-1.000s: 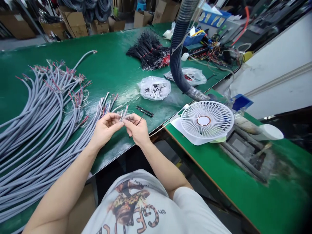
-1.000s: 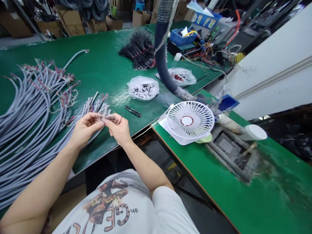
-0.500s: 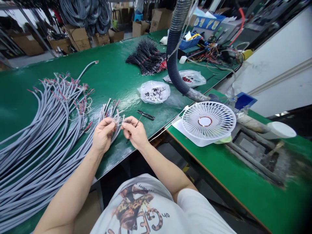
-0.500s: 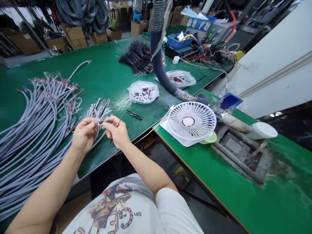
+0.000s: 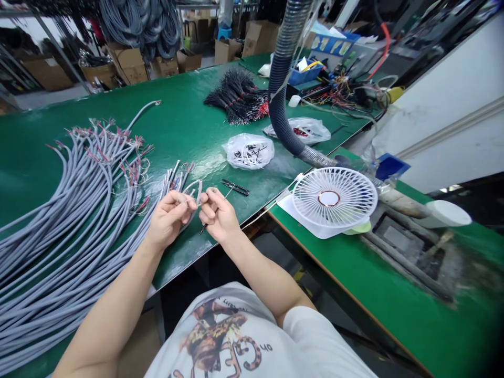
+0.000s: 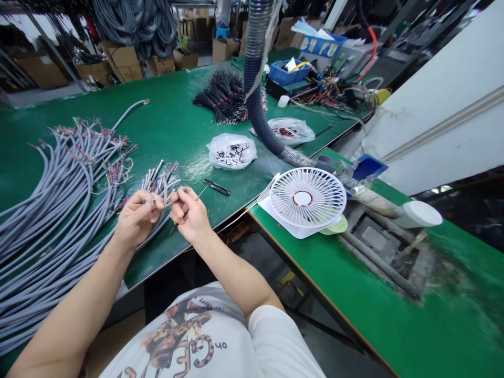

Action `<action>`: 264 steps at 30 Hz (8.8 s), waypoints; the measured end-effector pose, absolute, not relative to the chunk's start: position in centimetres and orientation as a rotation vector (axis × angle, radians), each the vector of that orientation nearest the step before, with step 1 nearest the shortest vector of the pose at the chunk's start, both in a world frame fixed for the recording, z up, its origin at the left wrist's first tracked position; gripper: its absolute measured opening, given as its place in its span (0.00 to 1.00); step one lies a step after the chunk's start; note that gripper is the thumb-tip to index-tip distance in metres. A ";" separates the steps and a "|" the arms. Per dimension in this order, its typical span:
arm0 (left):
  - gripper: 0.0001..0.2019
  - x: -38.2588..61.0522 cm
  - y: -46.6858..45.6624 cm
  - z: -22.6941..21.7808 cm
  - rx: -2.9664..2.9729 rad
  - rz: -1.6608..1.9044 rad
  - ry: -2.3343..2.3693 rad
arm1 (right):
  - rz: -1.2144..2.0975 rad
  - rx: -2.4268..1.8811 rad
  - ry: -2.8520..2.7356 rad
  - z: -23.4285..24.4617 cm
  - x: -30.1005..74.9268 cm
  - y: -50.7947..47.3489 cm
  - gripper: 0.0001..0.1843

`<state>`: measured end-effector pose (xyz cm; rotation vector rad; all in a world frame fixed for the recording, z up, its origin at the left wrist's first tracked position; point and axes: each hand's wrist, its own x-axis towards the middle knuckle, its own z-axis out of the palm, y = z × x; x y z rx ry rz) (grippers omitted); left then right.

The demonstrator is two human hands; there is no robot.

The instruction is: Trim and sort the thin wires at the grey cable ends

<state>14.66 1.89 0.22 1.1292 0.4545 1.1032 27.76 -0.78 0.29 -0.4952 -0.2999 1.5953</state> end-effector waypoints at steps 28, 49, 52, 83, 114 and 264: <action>0.15 14.4 2.5 0.7 0.817 1.033 0.483 | 0.847 -1.141 -1.416 -0.1 29.2 -2.3 0.20; 0.12 14.0 3.0 0.3 1.188 0.968 0.790 | 0.819 -1.211 -1.601 0.1 30.7 -1.4 0.16; 0.09 14.7 2.5 0.0 1.130 1.082 0.845 | 0.782 -1.209 -1.652 0.4 30.6 -1.6 0.17; 0.13 13.4 3.0 1.0 1.008 0.931 0.645 | 0.493 -1.151 -1.983 3.4 33.7 -0.3 0.15; 0.12 13.2 3.3 0.4 0.857 0.964 0.569 | 0.265 -1.397 -1.650 0.5 35.0 -1.4 0.13; 0.14 13.8 0.8 2.5 1.441 0.409 0.677 | -0.517 -1.027 -2.624 7.9 35.1 -5.0 0.12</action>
